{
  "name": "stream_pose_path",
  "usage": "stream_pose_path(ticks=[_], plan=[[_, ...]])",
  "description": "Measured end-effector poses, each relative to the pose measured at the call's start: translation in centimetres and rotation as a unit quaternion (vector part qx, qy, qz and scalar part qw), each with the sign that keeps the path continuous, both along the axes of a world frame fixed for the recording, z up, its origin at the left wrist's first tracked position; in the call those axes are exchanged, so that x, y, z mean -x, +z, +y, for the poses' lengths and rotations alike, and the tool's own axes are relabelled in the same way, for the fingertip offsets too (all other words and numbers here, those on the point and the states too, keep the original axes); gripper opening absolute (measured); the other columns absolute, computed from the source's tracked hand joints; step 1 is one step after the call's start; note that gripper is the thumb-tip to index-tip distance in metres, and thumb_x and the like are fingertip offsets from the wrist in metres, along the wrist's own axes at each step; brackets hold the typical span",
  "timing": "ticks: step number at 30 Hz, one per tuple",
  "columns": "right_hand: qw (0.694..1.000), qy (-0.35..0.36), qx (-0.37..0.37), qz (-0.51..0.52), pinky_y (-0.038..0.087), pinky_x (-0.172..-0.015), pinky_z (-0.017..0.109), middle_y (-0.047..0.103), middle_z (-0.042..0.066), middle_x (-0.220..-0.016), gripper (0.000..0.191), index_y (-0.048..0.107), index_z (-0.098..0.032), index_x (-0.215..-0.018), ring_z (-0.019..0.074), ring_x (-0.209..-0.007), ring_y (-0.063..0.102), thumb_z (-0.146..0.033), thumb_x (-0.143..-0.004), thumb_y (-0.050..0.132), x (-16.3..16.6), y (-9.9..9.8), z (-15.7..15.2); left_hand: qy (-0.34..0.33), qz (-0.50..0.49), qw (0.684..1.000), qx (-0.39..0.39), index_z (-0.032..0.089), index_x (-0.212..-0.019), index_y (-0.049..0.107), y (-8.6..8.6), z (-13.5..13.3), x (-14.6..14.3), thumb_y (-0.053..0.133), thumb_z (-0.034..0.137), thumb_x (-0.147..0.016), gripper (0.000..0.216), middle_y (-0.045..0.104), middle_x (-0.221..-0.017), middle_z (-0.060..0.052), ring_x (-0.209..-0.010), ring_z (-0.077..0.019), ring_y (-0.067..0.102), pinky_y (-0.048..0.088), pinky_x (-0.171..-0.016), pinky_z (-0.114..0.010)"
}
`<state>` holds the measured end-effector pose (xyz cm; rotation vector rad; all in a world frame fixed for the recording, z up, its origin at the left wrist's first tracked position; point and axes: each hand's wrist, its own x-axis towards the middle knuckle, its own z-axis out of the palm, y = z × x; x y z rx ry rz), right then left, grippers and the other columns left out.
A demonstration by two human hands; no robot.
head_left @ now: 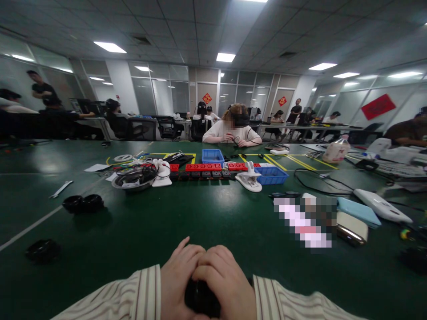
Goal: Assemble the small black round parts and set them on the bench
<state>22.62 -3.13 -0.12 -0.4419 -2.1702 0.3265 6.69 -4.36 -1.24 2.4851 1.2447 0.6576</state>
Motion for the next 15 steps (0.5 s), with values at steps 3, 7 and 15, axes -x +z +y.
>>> stream_pose_path(ticks=[3,7,15], plan=[[0.999,-0.044,0.018,-0.024,0.039,-0.07,0.032,0.057,0.005,-0.082,0.056,0.054,-0.017,-0.087,0.0175,-0.076,0.05,-0.068,-0.08,0.03,0.3,-1.0,0.1,0.01,0.005,1.0,-0.011,0.018,-0.098,0.052,-0.6,0.0,0.1,0.064,0.046,-0.062,0.047,0.057,-0.093,-0.006,-0.09,-0.0239,0.054,0.021,-0.103,-0.052],[0.993,-0.078,0.033,-0.078,0.039,-0.067,0.032,0.057,0.005,-0.083,0.052,0.055,-0.018,-0.087,0.0188,-0.074,0.05,-0.066,-0.078,0.036,0.6,-1.8,0.2,-0.006,0.002,0.999,0.031,0.02,-0.094,0.056,-0.8,0.3,0.4,0.066,0.051,-0.059,0.048,0.057,-0.089,-0.004,-0.087,-0.0234,0.054,0.021,-0.102,-0.053],[0.995,0.043,0.094,-0.007,0.044,-0.076,0.028,0.052,0.008,-0.098,0.037,0.049,-0.018,-0.117,0.0168,-0.088,0.051,-0.038,-0.09,0.032,-1.1,-0.2,1.6,0.01,-0.024,0.999,0.048,0.02,-0.088,0.059,0.0,1.0,0.7,0.066,0.029,-0.053,0.037,0.054,-0.084,-0.003,-0.08,-0.0228,0.052,0.039,-0.085,-0.043]])
